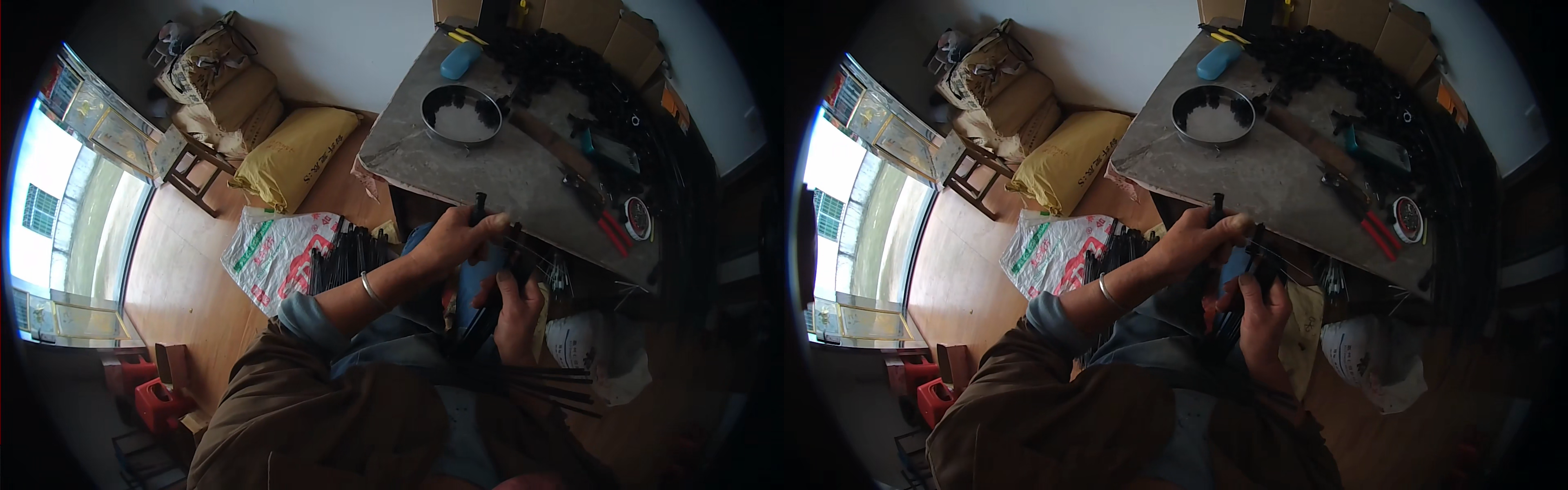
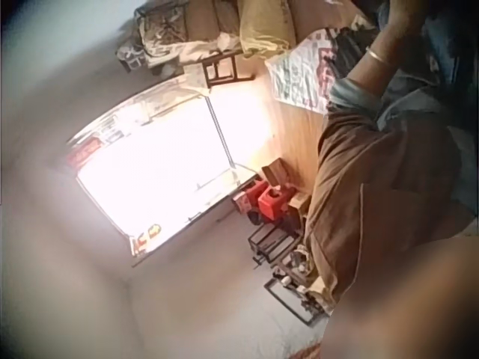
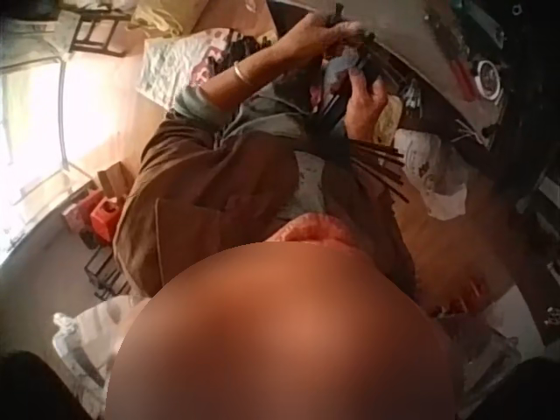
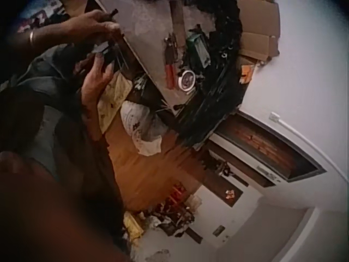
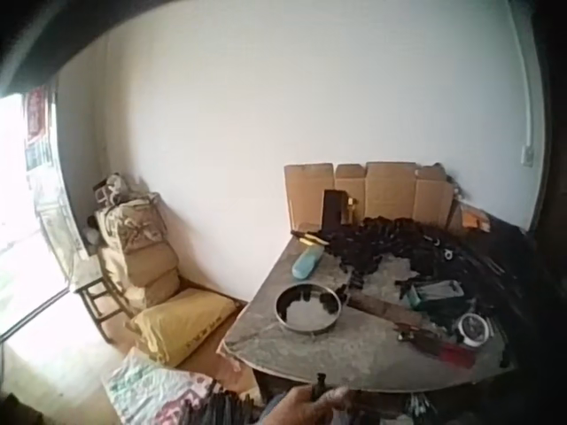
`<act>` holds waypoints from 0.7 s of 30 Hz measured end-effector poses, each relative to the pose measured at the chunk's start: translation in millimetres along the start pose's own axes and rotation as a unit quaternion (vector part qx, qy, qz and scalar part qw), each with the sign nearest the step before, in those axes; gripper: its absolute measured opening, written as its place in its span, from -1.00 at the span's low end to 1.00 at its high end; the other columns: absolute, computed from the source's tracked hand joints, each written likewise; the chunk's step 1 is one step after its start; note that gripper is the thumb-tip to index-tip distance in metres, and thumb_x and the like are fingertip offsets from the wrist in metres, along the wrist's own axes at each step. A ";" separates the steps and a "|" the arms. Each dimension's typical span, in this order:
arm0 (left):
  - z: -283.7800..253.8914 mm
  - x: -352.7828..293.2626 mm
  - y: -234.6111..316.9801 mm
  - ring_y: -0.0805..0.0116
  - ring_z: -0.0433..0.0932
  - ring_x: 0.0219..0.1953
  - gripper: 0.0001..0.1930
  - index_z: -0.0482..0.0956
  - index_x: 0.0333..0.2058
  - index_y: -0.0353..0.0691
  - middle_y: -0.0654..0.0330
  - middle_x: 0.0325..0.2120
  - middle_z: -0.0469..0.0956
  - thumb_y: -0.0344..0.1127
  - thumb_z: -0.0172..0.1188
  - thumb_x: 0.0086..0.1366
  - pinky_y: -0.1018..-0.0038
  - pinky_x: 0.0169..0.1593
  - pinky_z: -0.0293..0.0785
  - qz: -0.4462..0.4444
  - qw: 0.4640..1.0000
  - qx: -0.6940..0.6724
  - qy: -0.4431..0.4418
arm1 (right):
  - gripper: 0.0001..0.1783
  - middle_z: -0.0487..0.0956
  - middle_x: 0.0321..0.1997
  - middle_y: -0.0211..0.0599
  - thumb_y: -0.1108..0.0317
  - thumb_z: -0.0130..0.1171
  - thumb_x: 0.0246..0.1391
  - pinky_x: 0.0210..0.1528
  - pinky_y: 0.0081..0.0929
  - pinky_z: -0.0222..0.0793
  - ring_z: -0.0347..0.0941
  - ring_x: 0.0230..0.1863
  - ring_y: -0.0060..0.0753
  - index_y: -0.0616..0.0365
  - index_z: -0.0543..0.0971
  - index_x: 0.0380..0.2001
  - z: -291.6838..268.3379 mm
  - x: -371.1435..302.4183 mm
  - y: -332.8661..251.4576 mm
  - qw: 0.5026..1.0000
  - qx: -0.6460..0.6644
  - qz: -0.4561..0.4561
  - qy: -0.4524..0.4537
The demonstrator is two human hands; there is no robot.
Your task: Manually assembling and trimming metal umbrella ribs and plastic components using pliers at a workbench.
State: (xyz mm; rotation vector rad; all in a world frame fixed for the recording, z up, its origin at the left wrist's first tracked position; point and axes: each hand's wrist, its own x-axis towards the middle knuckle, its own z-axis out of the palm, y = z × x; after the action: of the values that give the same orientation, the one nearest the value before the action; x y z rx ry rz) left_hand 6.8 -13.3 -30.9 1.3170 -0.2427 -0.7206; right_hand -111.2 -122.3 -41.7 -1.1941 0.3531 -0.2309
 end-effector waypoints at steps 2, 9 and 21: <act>-4.2 -10.7 -6.3 0.61 0.34 -0.60 -0.59 0.52 -0.12 -0.35 0.32 -0.55 0.44 -0.09 0.21 0.27 0.64 -0.57 0.27 -0.011 0.999 -0.016 -0.030 | -0.85 0.50 -0.50 -0.32 0.42 0.02 0.19 -0.51 -0.60 0.35 0.39 -0.59 -0.55 0.28 0.48 -0.22 -0.7 -0.9 -1.2 1.000 -0.007 -0.005 0.009; 13.6 -22.9 -3.8 0.55 0.51 -0.64 -0.63 0.47 -0.07 -0.43 0.24 -0.57 0.54 -0.32 0.25 0.22 0.62 -0.62 0.44 0.029 0.996 0.081 0.010 | -0.80 0.50 -0.50 -0.36 0.32 0.00 0.24 -0.57 -0.60 0.38 0.42 -0.60 -0.57 0.22 0.47 -0.18 -0.6 1.3 2.1 0.999 -0.034 -0.019 -0.016; 19.8 -22.1 2.0 0.59 0.50 -0.61 -0.67 0.47 -0.12 -0.38 0.25 -0.60 0.53 -0.32 0.27 0.21 0.64 -0.58 0.42 0.018 0.996 0.080 0.023 | -0.82 0.51 -0.48 -0.36 0.35 -0.02 0.25 -0.57 -0.60 0.37 0.42 -0.61 -0.56 0.24 0.48 -0.21 -4.6 2.6 5.2 0.998 -0.049 -0.047 -0.004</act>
State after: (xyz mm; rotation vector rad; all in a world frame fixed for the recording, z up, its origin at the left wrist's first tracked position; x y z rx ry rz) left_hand -20.3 -15.5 -18.7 1.4769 -0.2909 -0.6491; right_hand -110.6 -125.4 -48.3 -1.3085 0.3050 -0.2928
